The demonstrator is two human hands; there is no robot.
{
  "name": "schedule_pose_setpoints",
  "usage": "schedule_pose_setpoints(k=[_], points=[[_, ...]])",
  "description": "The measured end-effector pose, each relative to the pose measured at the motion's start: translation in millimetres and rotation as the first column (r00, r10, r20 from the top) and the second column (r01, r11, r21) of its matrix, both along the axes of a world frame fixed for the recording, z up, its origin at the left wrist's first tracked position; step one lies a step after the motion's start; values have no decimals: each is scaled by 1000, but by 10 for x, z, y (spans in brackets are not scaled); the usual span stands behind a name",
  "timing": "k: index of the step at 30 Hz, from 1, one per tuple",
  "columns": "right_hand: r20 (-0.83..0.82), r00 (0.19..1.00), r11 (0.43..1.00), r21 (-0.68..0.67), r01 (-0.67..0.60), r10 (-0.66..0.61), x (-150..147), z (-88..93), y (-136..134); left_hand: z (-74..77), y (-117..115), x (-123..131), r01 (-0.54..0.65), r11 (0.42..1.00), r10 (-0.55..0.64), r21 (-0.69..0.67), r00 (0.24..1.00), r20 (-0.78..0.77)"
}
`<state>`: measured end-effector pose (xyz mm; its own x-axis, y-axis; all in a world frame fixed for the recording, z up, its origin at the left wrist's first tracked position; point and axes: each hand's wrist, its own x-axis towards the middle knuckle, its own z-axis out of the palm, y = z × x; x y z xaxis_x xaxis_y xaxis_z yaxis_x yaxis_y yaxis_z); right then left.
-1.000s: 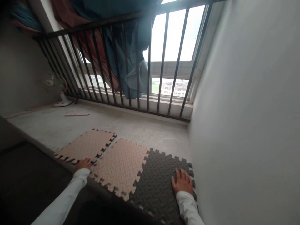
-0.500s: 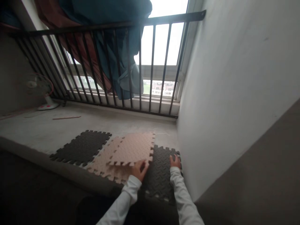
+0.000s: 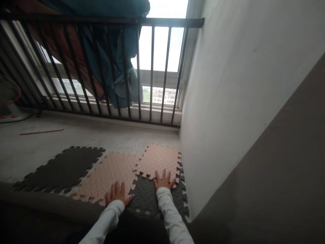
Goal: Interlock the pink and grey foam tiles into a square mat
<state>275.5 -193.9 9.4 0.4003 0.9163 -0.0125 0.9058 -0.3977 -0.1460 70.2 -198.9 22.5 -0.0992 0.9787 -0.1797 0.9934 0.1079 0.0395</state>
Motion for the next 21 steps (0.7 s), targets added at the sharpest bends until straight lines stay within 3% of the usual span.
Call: schedule_pose_setpoints(k=[5, 12, 21], points=[[58, 997, 987, -158, -32, 42, 358, 253, 377, -91, 32, 35, -16, 1000, 16, -14, 1000, -2], [80, 995, 974, -222, -42, 61, 749, 215, 815, -57, 53, 69, -59, 997, 58, -56, 998, -26], [90, 992, 964, -261, -57, 83, 888, 242, 1014, -21, 46, 70, -57, 994, 55, -90, 998, -20]])
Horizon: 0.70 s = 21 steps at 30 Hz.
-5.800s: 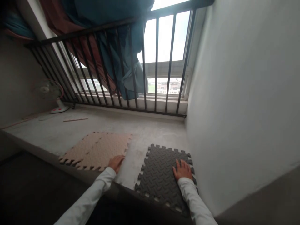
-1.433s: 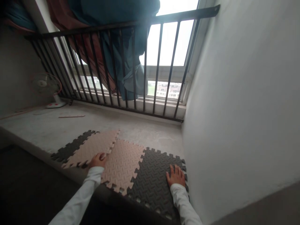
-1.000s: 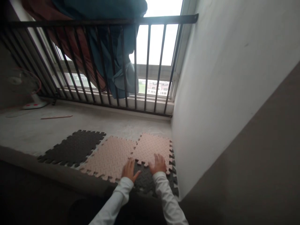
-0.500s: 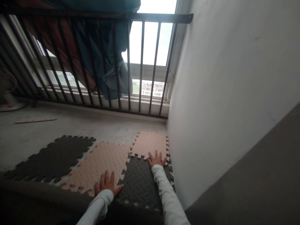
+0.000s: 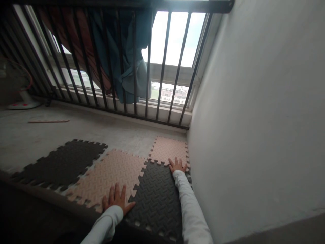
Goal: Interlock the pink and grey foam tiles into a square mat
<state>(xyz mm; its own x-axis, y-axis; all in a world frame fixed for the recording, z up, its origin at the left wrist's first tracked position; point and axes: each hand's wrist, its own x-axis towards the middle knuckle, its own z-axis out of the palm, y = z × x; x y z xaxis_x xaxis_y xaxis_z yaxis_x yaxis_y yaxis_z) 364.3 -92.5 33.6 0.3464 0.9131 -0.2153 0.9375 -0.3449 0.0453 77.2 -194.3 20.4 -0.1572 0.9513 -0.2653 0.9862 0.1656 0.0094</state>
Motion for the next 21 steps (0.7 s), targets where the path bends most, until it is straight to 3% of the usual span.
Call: schedule_pose_setpoints(k=[12, 17, 21], points=[[-29, 999, 999, -22, -33, 33, 42, -25, 88, 19, 0, -6, -4, 1000, 4, 6, 999, 46], [-51, 997, 996, -71, -61, 58, -15, 96, 154, 25, 2, -5, -4, 1000, 4, -12, 999, 35], [-66, 969, 971, -12, -240, 238, -342, 163, 189, 11, 2, -3, -14, 1000, 14, 3, 999, 44]])
